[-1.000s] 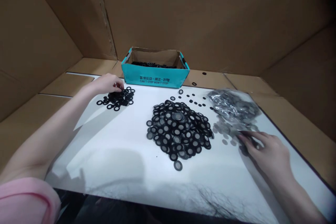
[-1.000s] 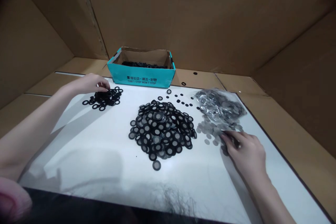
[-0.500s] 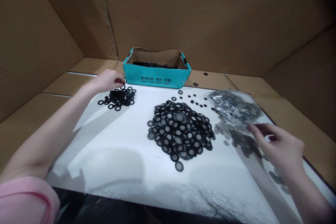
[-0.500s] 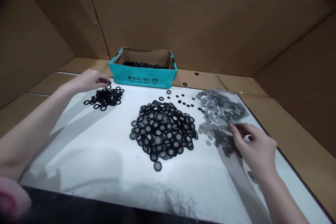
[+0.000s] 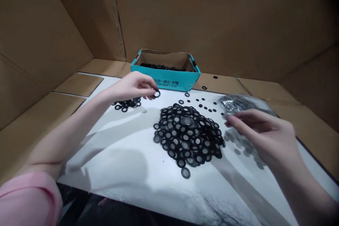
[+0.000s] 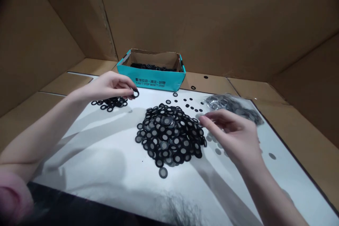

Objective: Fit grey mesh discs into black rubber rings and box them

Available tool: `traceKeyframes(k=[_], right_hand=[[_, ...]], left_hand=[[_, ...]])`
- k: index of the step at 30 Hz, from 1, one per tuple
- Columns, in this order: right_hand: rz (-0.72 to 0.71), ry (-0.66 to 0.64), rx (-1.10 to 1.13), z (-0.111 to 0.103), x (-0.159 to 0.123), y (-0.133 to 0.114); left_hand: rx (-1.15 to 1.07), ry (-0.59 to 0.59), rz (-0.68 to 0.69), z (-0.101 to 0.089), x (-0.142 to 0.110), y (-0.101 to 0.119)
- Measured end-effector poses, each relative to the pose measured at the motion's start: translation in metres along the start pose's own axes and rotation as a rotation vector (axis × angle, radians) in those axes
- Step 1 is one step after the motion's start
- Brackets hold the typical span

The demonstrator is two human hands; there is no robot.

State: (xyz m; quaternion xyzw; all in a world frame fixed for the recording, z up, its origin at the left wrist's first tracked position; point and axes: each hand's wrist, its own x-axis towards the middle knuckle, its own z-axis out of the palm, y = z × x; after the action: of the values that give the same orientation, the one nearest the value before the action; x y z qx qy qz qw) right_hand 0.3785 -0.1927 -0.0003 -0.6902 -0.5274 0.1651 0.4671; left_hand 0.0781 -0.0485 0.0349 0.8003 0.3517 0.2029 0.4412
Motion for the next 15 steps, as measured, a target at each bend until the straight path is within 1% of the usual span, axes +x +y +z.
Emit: traceKeyframes(k=[4, 6, 8, 10, 11, 12, 14, 15], right_hand=[[-0.182, -0.17, 0.045, 0.023, 0.004, -0.029], [-0.223, -0.218, 0.045, 0.031, 0.007, -0.035], [-0.235, -0.238, 0.042, 0.033, 0.011, -0.034], [-0.227, -0.213, 0.033, 0.028, 0.015, -0.023], [-0.214, -0.175, 0.014, 0.022, 0.017, -0.014], [-0.195, -0.123, -0.016, 0.015, 0.019, -0.004], [-0.141, 0.009, -0.154, -0.005, 0.021, 0.02], [-0.129, 0.045, -0.229, -0.015, 0.021, 0.033]], left_hand=[[-0.124, -0.1, 0.103, 0.023, 0.004, 0.026], [-0.143, -0.122, 0.155, 0.029, 0.007, 0.031], [-0.136, -0.119, 0.2, 0.033, 0.01, 0.031], [-0.124, -0.109, 0.213, 0.032, 0.013, 0.028], [-0.121, -0.103, 0.205, 0.031, 0.013, 0.026], [-0.119, -0.097, 0.189, 0.03, 0.014, 0.025], [-0.119, -0.088, 0.155, 0.028, 0.014, 0.022], [-0.12, -0.083, 0.145, 0.027, 0.014, 0.022]])
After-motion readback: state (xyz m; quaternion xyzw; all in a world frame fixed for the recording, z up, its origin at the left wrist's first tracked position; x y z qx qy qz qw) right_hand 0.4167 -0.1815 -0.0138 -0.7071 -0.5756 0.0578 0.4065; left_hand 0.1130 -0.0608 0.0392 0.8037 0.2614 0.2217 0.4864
